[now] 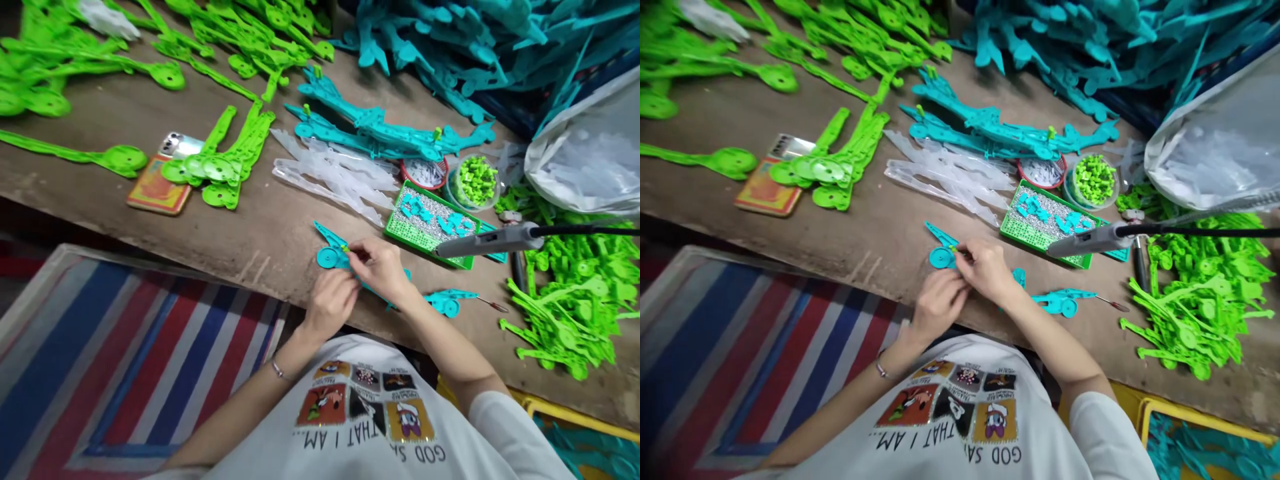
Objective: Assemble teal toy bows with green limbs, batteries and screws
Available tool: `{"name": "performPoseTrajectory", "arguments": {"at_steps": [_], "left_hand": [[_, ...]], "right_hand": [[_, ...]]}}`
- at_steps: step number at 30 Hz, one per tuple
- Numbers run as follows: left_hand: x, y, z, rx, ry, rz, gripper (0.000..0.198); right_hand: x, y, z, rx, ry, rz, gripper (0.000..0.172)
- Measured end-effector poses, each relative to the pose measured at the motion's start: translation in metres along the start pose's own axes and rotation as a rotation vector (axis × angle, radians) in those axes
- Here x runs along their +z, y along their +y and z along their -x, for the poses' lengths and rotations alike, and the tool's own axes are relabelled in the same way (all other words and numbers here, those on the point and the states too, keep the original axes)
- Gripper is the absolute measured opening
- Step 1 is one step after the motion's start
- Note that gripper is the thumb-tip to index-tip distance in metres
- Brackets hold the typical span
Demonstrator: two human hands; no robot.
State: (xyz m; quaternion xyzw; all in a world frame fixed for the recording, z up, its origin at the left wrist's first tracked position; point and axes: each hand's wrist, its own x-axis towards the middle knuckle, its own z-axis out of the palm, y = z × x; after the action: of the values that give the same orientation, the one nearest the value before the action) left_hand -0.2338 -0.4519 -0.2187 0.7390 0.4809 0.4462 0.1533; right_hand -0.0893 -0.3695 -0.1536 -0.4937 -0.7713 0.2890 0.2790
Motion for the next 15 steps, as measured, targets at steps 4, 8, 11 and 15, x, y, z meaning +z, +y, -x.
{"name": "performPoseTrajectory", "arguments": {"at_steps": [4,8,11,15], "left_hand": [[0.017,0.001,0.005,0.184,-0.194,-0.039,0.019],[0.026,-0.001,0.007,0.176,-0.232,-0.073,0.023],[0.026,-0.003,0.009,0.169,-0.248,-0.090,0.025],[0.025,-0.002,0.010,0.165,-0.270,-0.092,0.026]], "right_hand": [[0.017,0.006,-0.010,-0.022,-0.047,0.145,0.012],[0.022,0.005,-0.014,-0.026,-0.094,0.243,0.011],[0.023,0.001,-0.014,-0.048,-0.107,0.269,0.010],[0.023,-0.003,-0.016,-0.081,-0.075,0.298,0.012]]}}
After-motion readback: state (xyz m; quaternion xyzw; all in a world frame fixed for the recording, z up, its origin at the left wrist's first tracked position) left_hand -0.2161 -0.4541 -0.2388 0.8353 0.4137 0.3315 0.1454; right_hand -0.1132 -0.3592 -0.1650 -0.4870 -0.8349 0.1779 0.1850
